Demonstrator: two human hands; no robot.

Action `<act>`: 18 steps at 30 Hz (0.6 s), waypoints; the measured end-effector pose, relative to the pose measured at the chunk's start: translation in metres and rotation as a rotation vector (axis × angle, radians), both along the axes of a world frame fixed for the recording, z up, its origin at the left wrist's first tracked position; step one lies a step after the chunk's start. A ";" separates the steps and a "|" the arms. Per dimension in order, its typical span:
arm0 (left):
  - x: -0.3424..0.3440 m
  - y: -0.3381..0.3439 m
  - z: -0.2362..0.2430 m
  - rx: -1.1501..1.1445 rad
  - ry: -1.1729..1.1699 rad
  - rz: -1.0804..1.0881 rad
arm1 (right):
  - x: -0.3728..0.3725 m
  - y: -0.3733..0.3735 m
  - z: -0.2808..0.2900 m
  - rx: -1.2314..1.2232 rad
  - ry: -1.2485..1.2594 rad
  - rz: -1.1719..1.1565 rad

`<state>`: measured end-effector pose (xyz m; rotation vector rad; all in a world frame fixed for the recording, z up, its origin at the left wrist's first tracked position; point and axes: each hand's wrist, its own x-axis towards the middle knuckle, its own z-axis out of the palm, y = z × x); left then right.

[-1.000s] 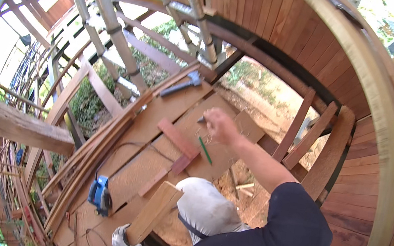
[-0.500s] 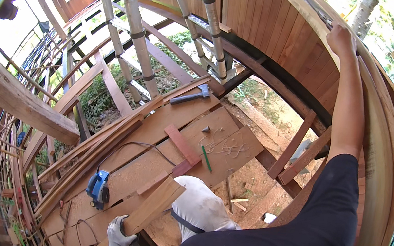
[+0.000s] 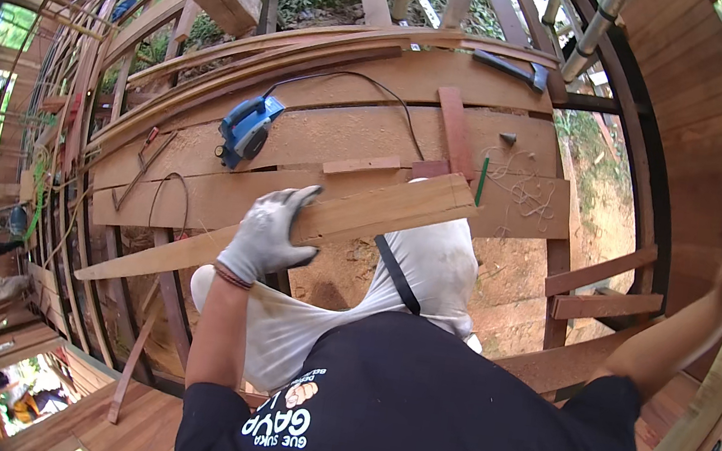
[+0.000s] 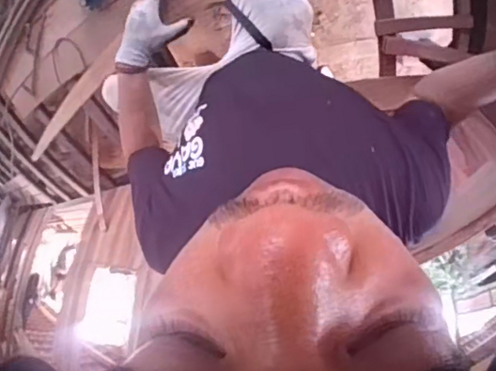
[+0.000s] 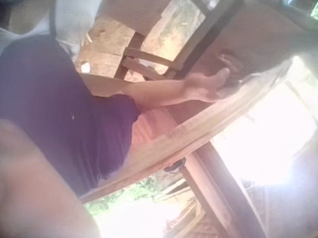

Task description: The person marks a wooden plank with a pencil and then uses a hand saw to cut along the marked line. After cutting, the person moves the cut piece and places it on a nearby surface.

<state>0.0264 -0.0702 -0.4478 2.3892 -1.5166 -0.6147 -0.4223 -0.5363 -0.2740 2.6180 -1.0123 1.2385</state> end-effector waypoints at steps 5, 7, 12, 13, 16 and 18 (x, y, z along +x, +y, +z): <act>-0.054 -0.091 0.005 -0.098 0.064 -0.075 | 0.149 0.128 -0.085 1.117 -0.881 0.468; -0.050 -0.109 -0.002 0.040 0.017 -0.062 | 0.183 0.153 -0.111 1.231 -0.860 0.458; -0.025 -0.069 0.024 -0.272 -0.022 0.025 | 0.193 0.170 -0.144 1.149 -0.686 0.510; -0.028 -0.073 0.033 -0.260 -0.063 -0.005 | 0.184 0.168 -0.147 1.000 -0.590 0.502; -0.027 -0.084 0.031 -0.088 -0.099 -0.084 | 0.174 0.165 -0.168 0.454 -0.248 0.521; -0.020 -0.096 0.016 -0.023 -0.046 -0.117 | 0.163 0.162 -0.181 0.293 -0.162 0.516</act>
